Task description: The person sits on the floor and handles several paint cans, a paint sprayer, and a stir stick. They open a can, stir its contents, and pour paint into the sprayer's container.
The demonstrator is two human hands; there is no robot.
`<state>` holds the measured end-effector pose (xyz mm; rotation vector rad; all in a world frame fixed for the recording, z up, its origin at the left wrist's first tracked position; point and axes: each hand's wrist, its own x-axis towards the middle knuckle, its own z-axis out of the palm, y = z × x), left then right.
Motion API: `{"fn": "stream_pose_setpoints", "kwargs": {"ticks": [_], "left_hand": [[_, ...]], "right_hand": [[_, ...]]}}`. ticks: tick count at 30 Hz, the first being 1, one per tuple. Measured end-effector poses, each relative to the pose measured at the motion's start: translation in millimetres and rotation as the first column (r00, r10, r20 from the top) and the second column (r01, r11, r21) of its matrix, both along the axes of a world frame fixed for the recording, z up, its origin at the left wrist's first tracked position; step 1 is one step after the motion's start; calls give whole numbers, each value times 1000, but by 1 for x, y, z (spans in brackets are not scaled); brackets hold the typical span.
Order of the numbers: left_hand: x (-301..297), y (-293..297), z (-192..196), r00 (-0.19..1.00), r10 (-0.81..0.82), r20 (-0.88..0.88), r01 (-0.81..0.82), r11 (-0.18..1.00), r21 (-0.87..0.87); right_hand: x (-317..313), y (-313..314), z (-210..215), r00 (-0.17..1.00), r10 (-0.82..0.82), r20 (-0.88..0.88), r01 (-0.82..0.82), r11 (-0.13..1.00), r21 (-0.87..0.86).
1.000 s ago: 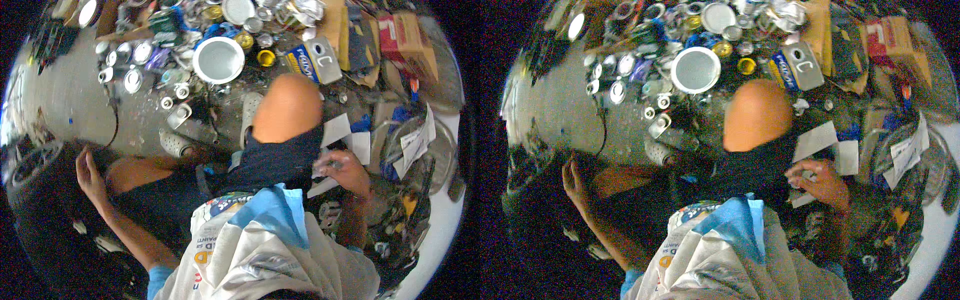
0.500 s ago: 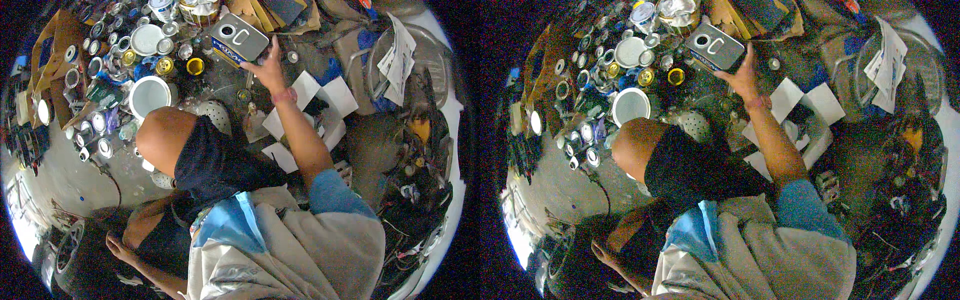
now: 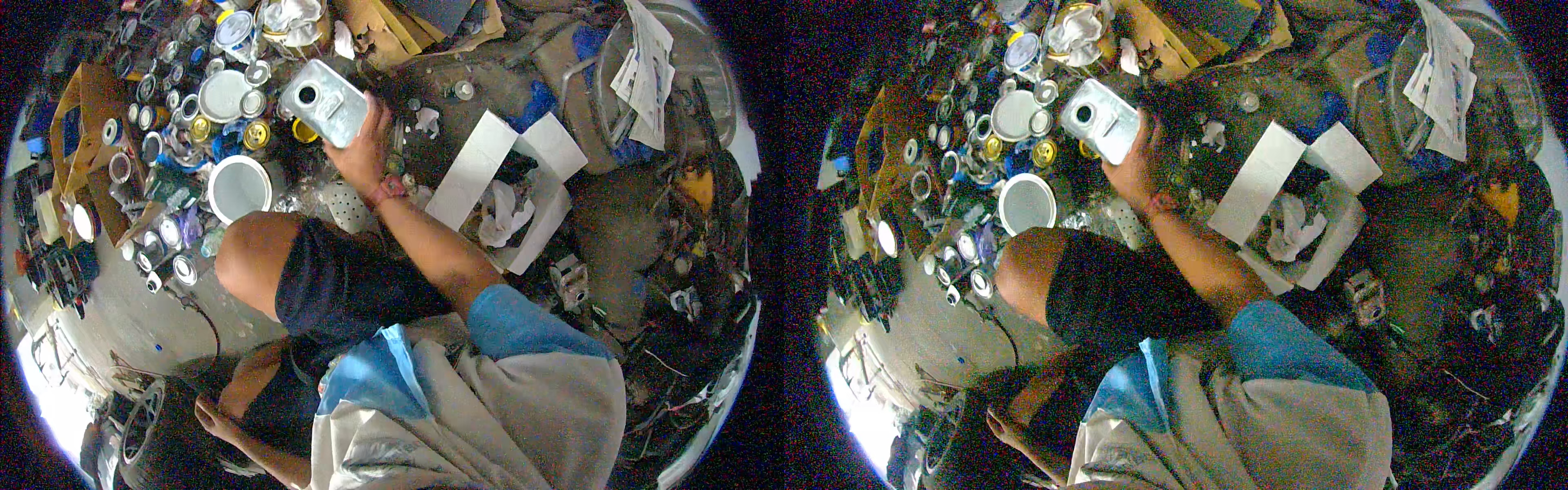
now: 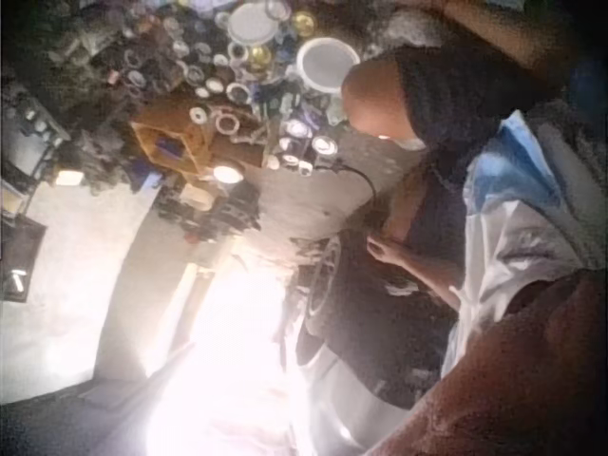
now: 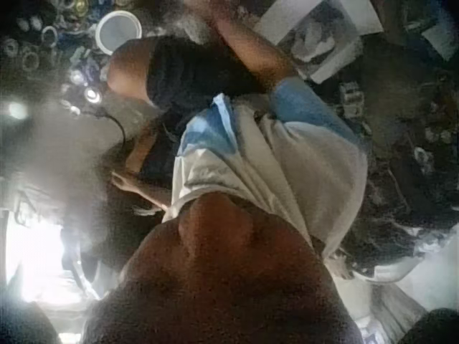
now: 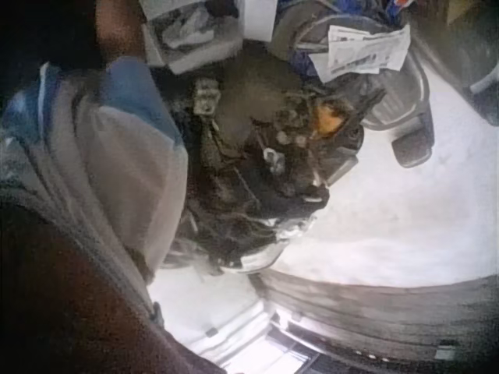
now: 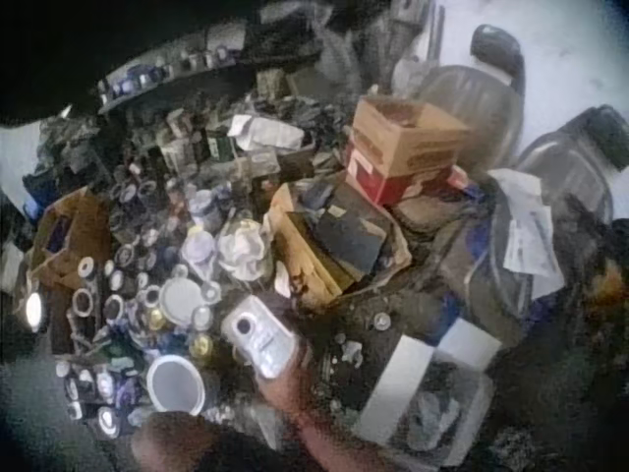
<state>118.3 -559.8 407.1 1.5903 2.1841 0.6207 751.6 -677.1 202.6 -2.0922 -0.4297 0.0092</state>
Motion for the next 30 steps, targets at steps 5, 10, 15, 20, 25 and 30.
{"fn": "stream_pose_setpoints", "kwargs": {"ticks": [5, 10, 15, 20, 25, 30], "left_hand": [[15, -7, 7, 993, -117, -33, 117, 993, -15], [14, -6, 7, 990, -120, -72, 119, 993, -23], [19, -8, 8, 995, -84, 49, 87, 994, -69], [26, -5, 10, 994, -82, -67, 80, 996, -39], [38, -6, 15, 987, -119, -109, 115, 992, -42], [42, -8, 13, 996, -50, 79, 50, 999, 0]], "right_hand": [[-14, 7, 0, 994, 6, -108, 4, 996, 92], [-4, 18, -5, 998, -35, -60, 40, 996, 83], [46, 18, -18, 1000, 13, -26, -11, 998, 67], [130, -9, -22, 935, 355, -28, -355, 934, -34], [197, -21, -15, 832, 554, -24, -547, 827, 132], [195, -24, -27, 879, 476, -18, -475, 879, 41]]}}
